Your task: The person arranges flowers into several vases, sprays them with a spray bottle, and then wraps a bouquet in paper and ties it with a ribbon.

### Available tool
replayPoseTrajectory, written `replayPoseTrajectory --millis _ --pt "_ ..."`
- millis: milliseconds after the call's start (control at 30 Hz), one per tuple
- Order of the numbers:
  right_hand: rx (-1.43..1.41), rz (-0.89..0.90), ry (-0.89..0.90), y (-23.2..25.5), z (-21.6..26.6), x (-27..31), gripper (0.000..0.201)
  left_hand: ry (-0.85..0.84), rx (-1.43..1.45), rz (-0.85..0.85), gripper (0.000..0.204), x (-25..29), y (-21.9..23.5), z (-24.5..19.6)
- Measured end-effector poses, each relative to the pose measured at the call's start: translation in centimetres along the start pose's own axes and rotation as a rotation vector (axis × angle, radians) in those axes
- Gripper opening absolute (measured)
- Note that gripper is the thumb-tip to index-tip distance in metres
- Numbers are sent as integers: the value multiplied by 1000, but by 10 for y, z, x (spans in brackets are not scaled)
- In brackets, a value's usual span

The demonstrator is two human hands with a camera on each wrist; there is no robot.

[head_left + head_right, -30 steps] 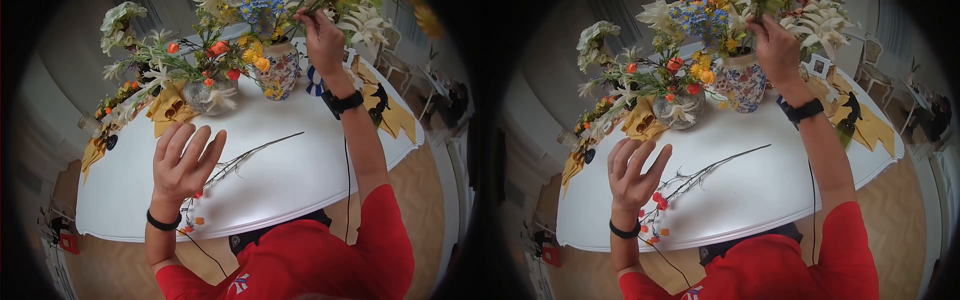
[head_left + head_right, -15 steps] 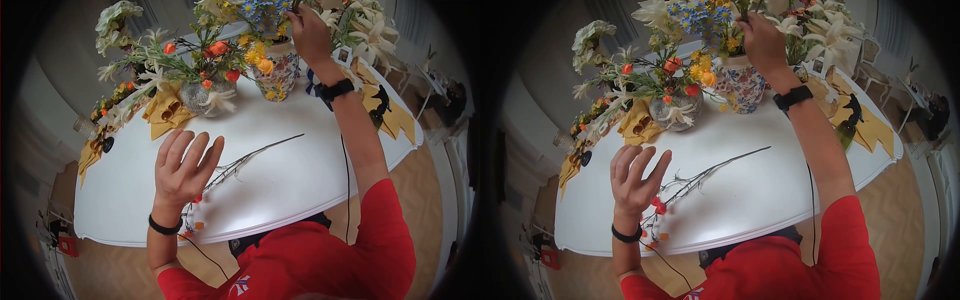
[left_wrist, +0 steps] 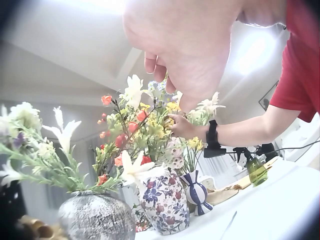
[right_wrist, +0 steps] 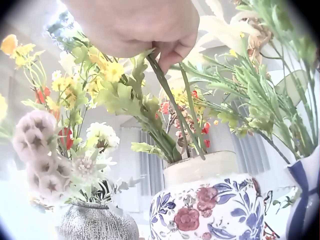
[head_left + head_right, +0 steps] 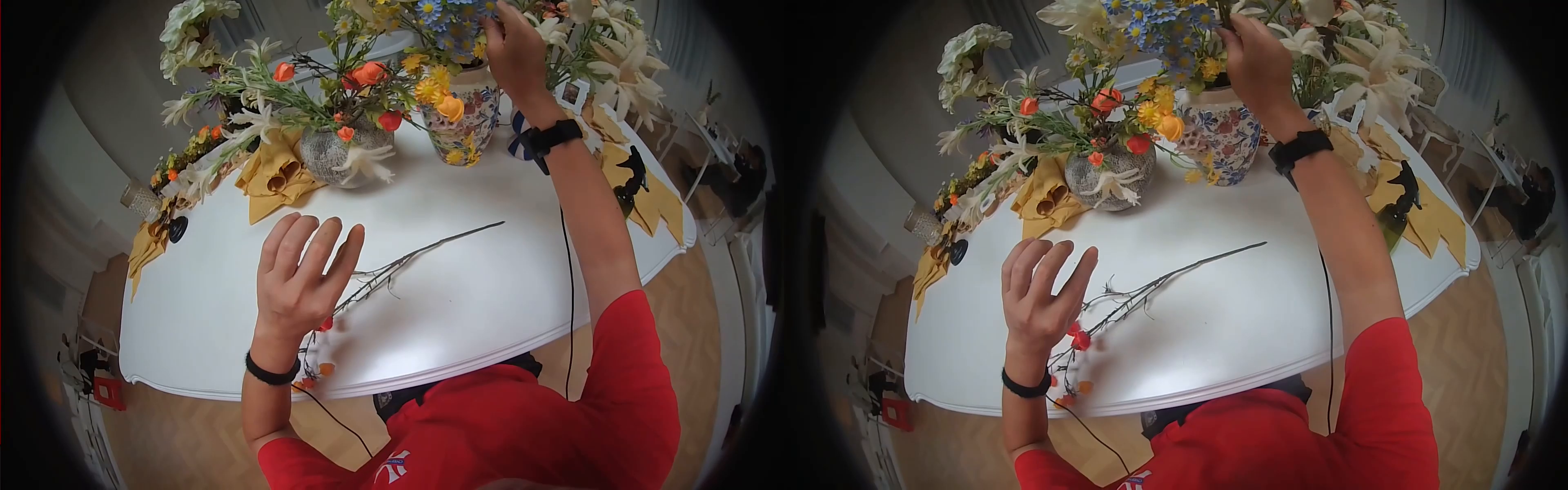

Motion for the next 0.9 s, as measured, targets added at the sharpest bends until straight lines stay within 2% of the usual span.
replayPoseTrajectory --millis 67,367,467,567,667,767,900 --pt "12 -35 51 -3 -4 -5 14 1 9 4 32 1 -2 -1" --pt "109 104 -60 -6 -5 8 13 5 7 51 30 3 -6 0" --pt "4 59 -34 -7 -4 16 12 7 11 68 30 4 -6 0" --pt "80 117 -6 -13 -17 28 17 12 20 85 30 6 -7 0" --pt "239 294 -19 -17 -28 35 21 16 26 101 29 6 -7 -1" --pt "263 306 32 -19 -33 40 21 18 34 119 29 7 -6 -1" --pt "234 418 -51 -23 -40 41 20 19 36 144 30 8 -8 -2"
Point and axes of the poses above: each hand's wrist, its own x-axis away from the middle knuckle, its own y-axis out of the back of the hand, z = x × y, the point moved 2 cm from there along -x, towards the middle knuckle, and after that the axes turned 8 degrees about -x, right-handed, at the moved point
